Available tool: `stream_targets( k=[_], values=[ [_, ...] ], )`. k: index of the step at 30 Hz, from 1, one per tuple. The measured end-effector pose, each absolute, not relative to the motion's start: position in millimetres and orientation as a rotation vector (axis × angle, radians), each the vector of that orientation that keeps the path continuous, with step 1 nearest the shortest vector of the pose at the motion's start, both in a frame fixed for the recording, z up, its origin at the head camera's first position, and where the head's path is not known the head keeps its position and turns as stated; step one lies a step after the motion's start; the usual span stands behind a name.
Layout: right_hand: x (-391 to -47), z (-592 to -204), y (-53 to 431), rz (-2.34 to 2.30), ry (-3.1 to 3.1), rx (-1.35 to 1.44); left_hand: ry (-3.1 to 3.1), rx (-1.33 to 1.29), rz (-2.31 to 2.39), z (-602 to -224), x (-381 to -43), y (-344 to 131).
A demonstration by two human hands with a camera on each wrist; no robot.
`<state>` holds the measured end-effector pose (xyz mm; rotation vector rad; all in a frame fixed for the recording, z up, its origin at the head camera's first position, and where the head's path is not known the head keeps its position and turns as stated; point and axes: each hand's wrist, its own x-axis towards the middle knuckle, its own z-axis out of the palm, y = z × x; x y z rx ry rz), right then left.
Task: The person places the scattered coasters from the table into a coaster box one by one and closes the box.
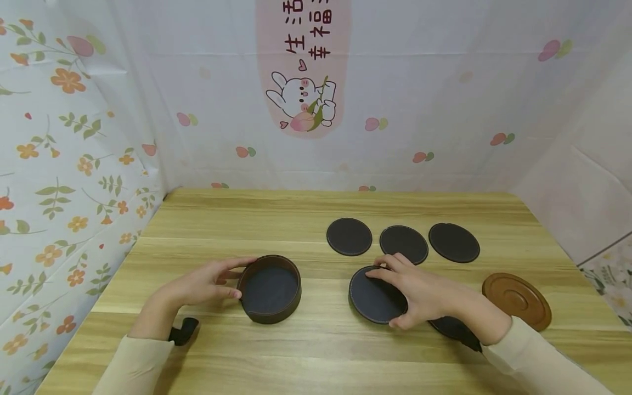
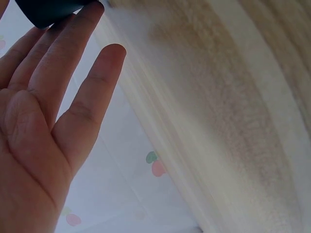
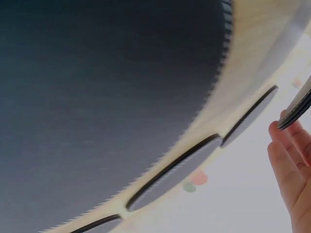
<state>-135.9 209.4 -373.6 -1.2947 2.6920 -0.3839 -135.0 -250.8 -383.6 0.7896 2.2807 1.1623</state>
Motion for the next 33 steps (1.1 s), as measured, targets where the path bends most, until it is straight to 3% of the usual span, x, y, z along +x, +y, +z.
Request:
stream_targets(
  k=[33],
  values=[
    [-153.3, -368.5, 105.8, -0.501, 2.567, -1.400, 2.291, 0.809, 1.168, -383.3, -134.9, -250.8]
  ],
)
